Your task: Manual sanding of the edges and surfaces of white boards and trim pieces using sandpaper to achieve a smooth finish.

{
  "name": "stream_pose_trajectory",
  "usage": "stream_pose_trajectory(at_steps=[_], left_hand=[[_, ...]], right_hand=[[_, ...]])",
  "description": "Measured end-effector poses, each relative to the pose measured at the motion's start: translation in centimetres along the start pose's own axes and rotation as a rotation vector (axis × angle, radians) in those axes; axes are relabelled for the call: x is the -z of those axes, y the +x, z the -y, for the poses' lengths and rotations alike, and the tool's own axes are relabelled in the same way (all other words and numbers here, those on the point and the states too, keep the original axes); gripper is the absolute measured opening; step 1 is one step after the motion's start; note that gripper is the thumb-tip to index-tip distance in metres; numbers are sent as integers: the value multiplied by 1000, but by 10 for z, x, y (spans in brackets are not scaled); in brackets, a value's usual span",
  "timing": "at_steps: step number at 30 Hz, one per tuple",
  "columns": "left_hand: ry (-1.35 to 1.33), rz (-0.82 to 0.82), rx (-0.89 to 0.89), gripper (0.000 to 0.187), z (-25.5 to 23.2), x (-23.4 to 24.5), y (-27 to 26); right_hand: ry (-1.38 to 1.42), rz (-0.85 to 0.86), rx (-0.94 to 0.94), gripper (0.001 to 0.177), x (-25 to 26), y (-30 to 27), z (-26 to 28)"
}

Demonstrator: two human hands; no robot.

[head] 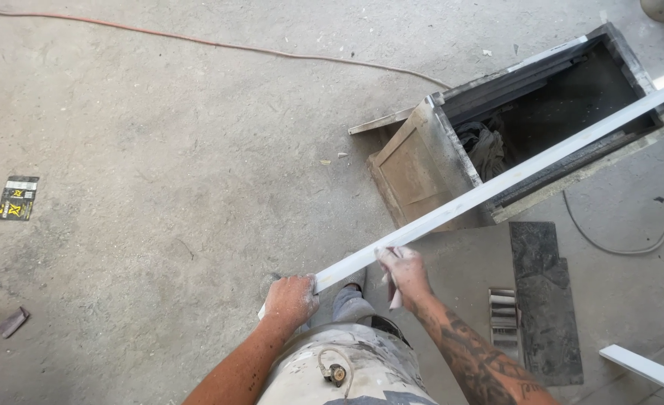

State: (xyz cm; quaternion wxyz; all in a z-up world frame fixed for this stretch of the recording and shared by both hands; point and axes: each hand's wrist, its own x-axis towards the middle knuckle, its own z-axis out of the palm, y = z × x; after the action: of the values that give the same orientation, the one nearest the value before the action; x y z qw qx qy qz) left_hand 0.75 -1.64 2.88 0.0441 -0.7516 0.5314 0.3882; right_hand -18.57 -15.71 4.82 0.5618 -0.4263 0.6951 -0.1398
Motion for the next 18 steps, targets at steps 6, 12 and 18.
stream_pose_trajectory(at_steps=[6,12,18], left_hand=[[-24,8,9,22,3,6,-2],[12,46,-19,24,7,14,-7],[13,61,-1,26,34,11,-20]], right_hand=[[141,-116,27,25,-11,-8,-4],[153,-149,-20,18,-18,-24,11],[252,-353,-10,23,-27,56,-52]])
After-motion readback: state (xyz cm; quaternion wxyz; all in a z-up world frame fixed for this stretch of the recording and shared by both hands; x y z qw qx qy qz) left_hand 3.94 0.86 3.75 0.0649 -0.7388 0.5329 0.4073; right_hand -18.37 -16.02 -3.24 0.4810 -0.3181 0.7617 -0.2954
